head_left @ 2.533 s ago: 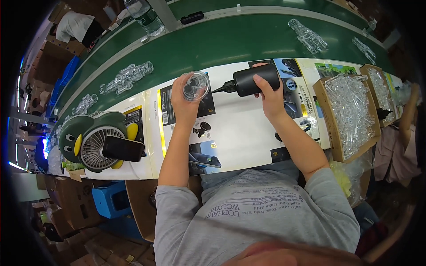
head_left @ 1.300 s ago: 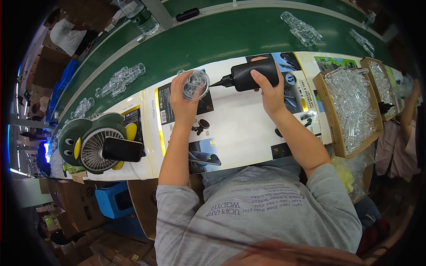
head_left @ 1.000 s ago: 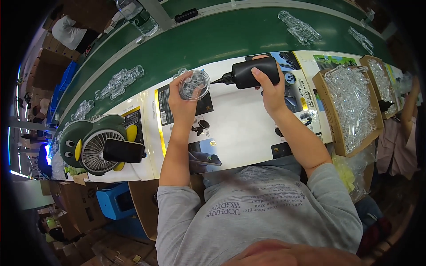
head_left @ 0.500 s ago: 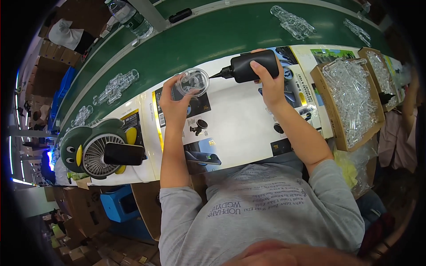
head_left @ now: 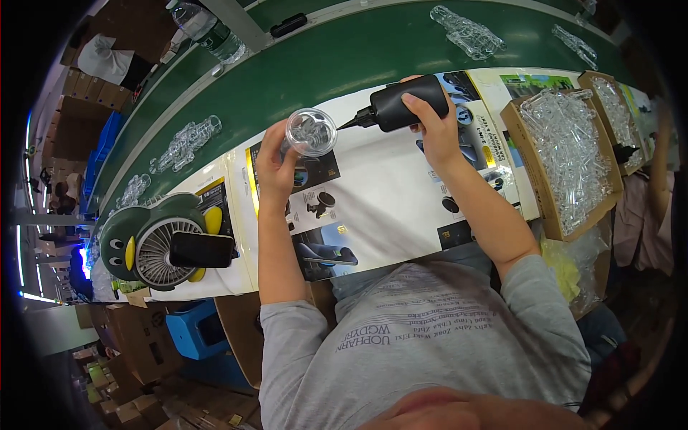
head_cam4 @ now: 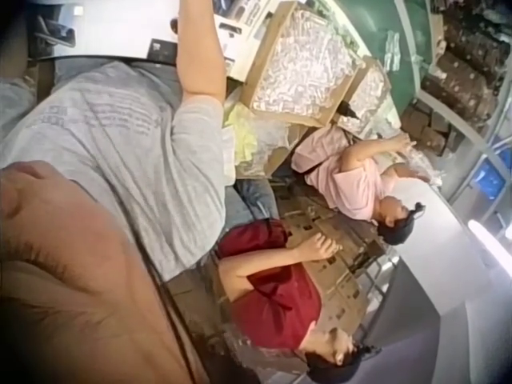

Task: Assembling and packaging plastic components on a production line.

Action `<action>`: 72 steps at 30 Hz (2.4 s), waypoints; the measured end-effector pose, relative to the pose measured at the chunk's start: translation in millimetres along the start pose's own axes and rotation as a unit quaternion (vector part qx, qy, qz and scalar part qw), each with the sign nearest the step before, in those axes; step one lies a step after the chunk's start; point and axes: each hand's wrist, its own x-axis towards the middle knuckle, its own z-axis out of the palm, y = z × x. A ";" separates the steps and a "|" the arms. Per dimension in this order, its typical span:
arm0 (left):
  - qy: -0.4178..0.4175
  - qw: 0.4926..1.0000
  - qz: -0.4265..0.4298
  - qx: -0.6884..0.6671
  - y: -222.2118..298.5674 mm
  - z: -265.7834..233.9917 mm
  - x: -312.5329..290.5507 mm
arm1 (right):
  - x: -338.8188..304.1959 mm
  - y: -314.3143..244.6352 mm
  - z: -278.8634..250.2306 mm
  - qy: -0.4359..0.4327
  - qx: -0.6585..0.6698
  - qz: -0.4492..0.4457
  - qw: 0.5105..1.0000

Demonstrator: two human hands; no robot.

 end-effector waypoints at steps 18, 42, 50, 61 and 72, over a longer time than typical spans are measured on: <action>-0.111 0.954 -0.169 -0.223 19.0 -8.6 -1.0 | 7.6 -1.5 -6.7 -0.028 0.058 0.083 0.994; -0.329 0.874 -0.204 -0.294 18.8 -17.5 -5.3 | 9.9 2.3 -9.7 -0.071 0.057 0.179 0.980; -0.379 0.841 -0.228 -0.312 26.3 -15.6 -2.4 | 10.1 3.3 -11.3 -0.101 0.046 0.181 0.977; -0.437 0.793 -0.265 -0.332 20.2 -13.9 -6.7 | 9.2 7.2 -12.8 -0.128 0.019 0.211 0.969; -0.476 0.760 -0.285 -0.339 17.2 -10.3 -7.6 | 2.3 4.1 -1.7 -0.125 0.057 0.169 0.976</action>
